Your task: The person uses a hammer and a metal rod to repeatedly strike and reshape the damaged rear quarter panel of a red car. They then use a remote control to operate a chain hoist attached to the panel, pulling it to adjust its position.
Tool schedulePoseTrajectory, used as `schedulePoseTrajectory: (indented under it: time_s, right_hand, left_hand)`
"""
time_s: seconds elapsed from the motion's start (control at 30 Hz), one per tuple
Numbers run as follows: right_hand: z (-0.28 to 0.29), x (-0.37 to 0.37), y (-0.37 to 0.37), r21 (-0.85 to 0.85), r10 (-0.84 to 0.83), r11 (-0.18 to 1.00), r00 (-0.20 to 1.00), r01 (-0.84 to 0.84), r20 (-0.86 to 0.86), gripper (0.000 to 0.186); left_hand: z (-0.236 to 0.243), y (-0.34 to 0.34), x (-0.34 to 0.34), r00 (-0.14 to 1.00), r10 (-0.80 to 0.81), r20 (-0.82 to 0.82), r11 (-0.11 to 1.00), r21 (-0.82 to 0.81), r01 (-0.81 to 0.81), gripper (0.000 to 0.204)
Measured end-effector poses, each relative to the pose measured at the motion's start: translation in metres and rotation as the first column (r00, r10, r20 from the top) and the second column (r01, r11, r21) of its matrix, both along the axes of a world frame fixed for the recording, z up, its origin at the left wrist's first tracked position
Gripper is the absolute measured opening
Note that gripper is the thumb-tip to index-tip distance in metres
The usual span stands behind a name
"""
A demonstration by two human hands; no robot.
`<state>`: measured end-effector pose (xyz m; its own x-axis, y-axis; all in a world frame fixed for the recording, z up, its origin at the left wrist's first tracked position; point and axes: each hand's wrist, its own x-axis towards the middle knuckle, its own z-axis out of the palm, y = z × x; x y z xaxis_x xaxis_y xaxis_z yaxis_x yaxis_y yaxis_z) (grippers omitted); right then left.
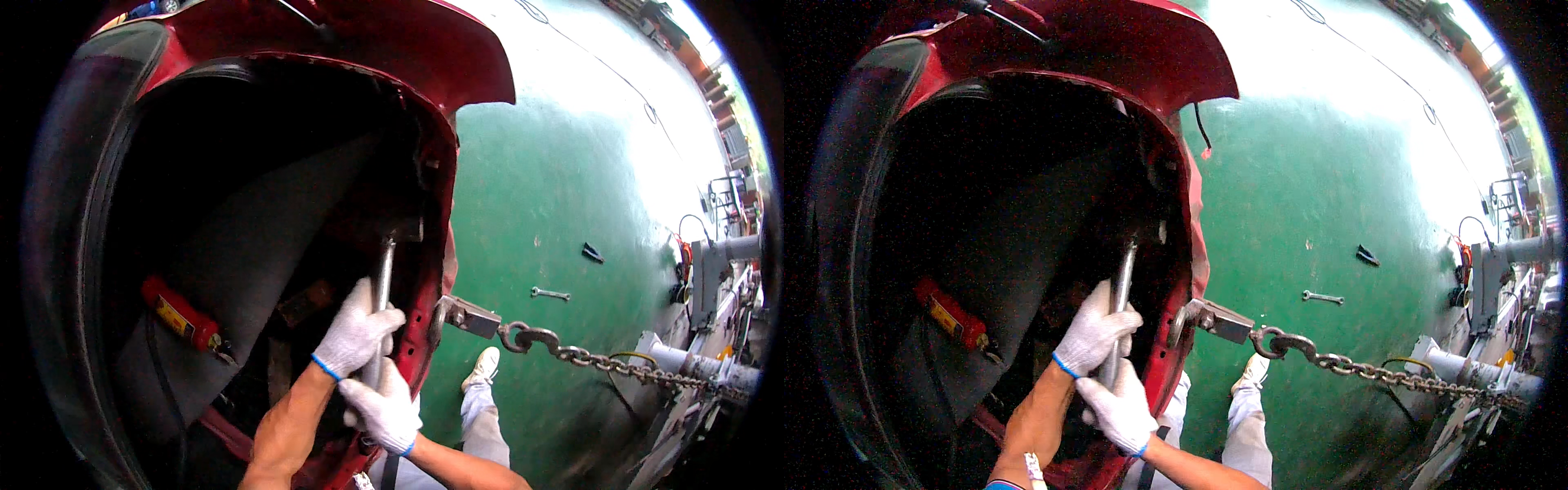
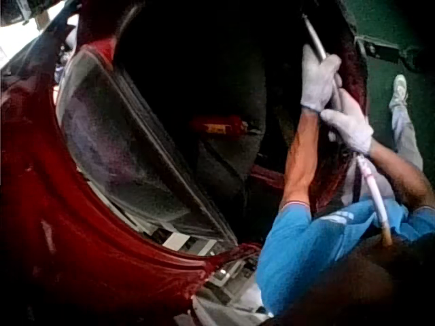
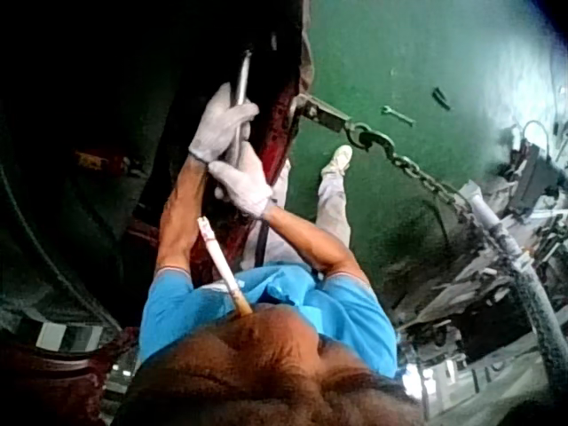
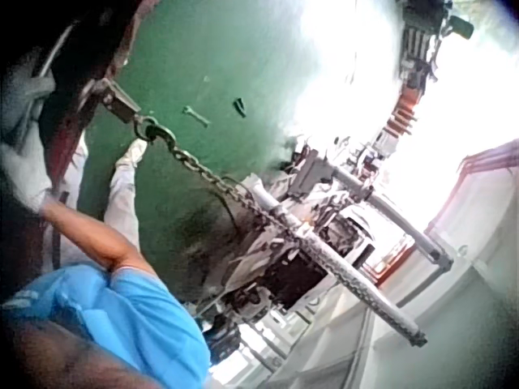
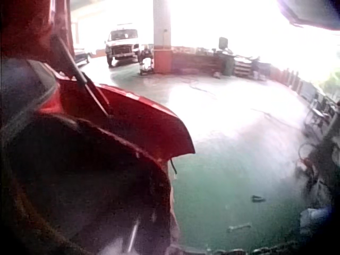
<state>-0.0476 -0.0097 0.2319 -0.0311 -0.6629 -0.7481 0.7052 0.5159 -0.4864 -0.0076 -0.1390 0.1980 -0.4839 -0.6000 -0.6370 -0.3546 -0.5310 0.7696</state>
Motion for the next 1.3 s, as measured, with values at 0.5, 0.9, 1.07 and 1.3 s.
schedulePoseTrajectory:
  time_s: [0.5, 0.9, 1.07, 1.3]
  right_hand:
    - [-0.033, -0.005, 0.021, -0.086, 0.008, 0.996, 0.991, 0.003, 0.132, 0.045]
    - [-0.066, -0.009, 0.034, -0.278, 0.057, 0.959, 0.998, -0.057, -0.01, 0.054]
    - [-0.063, -0.035, 0.028, -0.365, 0.042, 0.929, 0.998, -0.058, -0.051, 0.059]
    - [-0.054, -0.062, 0.028, -0.367, 0.019, 0.93, 1.0, -0.012, 0.015, 0.055]
  left_hand:
    - [-0.003, 0.019, -0.008, 0.992, 0.071, 0.103, 0.993, -0.098, -0.061, 0.022]
    - [0.018, 0.028, -0.034, 0.995, 0.099, 0.025, 0.967, -0.24, -0.09, 0.066]
    - [0.023, 0.027, -0.053, 0.988, 0.148, -0.048, 0.936, -0.315, -0.156, 0.064]
    - [0.023, 0.029, -0.07, 0.984, 0.166, -0.062, 0.936, -0.303, -0.177, 0.061]
